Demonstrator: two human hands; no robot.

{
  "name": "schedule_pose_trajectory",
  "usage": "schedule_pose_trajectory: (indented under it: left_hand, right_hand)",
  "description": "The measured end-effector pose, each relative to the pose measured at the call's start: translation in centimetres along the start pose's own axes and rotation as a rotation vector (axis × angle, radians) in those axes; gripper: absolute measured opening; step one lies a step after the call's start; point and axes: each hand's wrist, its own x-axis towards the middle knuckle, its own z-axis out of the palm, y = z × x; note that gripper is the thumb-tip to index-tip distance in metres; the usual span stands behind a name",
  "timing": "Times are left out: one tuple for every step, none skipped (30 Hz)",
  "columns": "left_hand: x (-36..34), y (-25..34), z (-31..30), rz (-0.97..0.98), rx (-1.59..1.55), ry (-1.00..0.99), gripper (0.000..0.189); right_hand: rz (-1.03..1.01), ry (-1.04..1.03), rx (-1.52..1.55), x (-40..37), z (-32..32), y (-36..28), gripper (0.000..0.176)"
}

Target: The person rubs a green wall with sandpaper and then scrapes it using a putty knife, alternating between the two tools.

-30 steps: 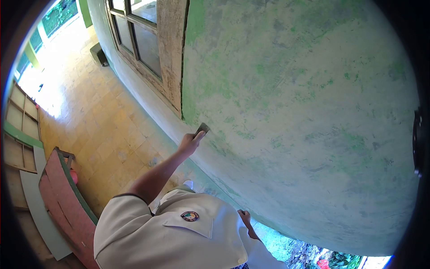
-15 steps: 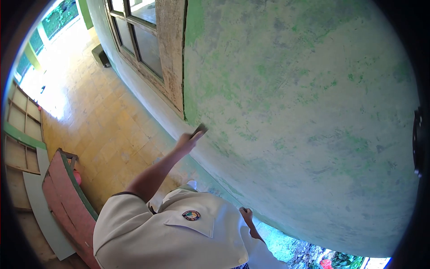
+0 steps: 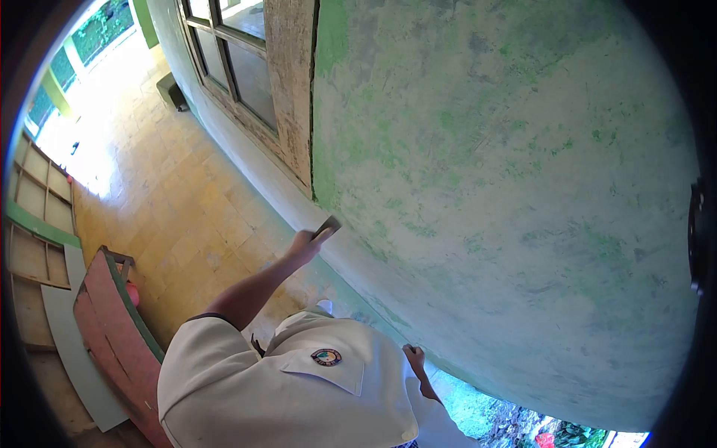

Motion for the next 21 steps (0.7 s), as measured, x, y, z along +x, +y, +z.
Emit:
schedule_pose_trajectory:
  left_hand:
    - [1.2, 1.8, 0.4, 0.025, 0.041, 0.032, 0.069]
    - [1.7, 2.6, 0.6, 0.048, 0.079, 0.065, 0.069]
    - [1.4, 2.4, 0.7, 0.041, 0.071, 0.068, 0.069]
    - [1.6, 2.5, 0.4, 0.049, 0.056, 0.056, 0.067]
    - [1.6, 2.4, 0.2, 0.051, 0.044, 0.037, 0.066]
    - [1.3, 2.0, 0.0, 0.046, 0.046, 0.036, 0.066]
    - [0.9, 1.6, -0.2, 0.077, 0.054, 0.077, 0.068]
    - [0.6, 1.2, -0.4, 0.109, 0.06, 0.119, 0.07]
    - [0.2, 0.1, -0.7, 0.109, 0.059, 0.121, 0.07]
    - [-0.2, -1.2, -1.1, 0.077, 0.053, 0.107, 0.07]
    - [-0.4, -2.2, -1.2, 0.046, 0.049, 0.09, 0.069]
    - [-0.5, -2.4, -1.1, 0.048, 0.052, 0.086, 0.069]
    - [-0.6, -2.7, -1.0, 0.059, 0.069, 0.09, 0.068]
    - [-0.7, -2.9, -1.0, 0.07, 0.086, 0.095, 0.067]
    - [-0.3, -1.4, -0.7, 0.068, 0.086, 0.091, 0.067]
    - [0.5, 1.4, -0.3, 0.069, 0.091, 0.087, 0.066]
    - [1.2, 3.0, -0.2, 0.069, 0.095, 0.084, 0.066]
    - [1.6, 3.0, -0.3, 0.066, 0.091, 0.087, 0.066]
    - [1.8, 2.9, -0.2, 0.098, 0.117, 0.087, 0.065]
    - [2.3, 3.0, -0.2, 0.137, 0.145, 0.091, 0.065]
    - [2.3, 3.2, -0.4, 0.141, 0.143, 0.094, 0.065]
  right_hand:
    - [0.002, -0.003, 0.001, -0.2, 0.2, 0.0, 0.029]
    - [-0.011, -0.009, -0.024, -0.5, 0.2, -0.2, 0.029]
    - [-0.024, -0.013, -0.058, -0.7, -0.2, -0.3, 0.03]
    - [-0.034, -0.012, -0.061, -0.2, -0.3, -0.7, 0.03]
    - [-0.022, -0.014, -0.06, -0.4, -0.3, -0.4, 0.03]
    - [-0.005, -0.018, -0.059, -0.8, -0.2, -0.3, 0.03]
    - [-0.001, -0.021, -0.06, -1.0, -0.1, -0.2, 0.03]
    - [0.005, -0.027, -0.079, -1.0, -0.2, -0.4, 0.03]
    - [0.008, -0.03, -0.096, -0.9, -0.3, -0.7, 0.031]
    - [0.006, -0.029, -0.096, -0.8, -0.3, -0.7, 0.031]
    - [0.001, -0.021, -0.073, -0.6, -0.3, -0.6, 0.03]
    - [-0.002, -0.013, -0.049, -0.7, -0.2, -0.5, 0.03]
    - [0.002, -0.011, -0.044, -0.8, -0.1, -0.4, 0.03]
    - [-0.005, -0.012, -0.041, -0.8, -0.1, -0.4, 0.03]
    - [-0.013, -0.013, -0.04, -1.0, -0.1, -0.4, 0.03]
    - [-0.011, -0.013, -0.043, -1.1, -0.2, -0.5, 0.03]
    - [-0.015, -0.015, -0.057, -1.2, -0.3, -0.6, 0.029]
    - [-0.019, -0.017, -0.072, -1.2, -0.4, -0.7, 0.029]
    - [-0.02, -0.016, -0.08, -1.2, -0.6, -0.6, 0.029]
    - [-0.019, -0.013, -0.081, -1.0, -0.7, -0.6, 0.029]
    - [-0.014, -0.01, -0.077, -0.8, -0.7, -0.7, 0.029]
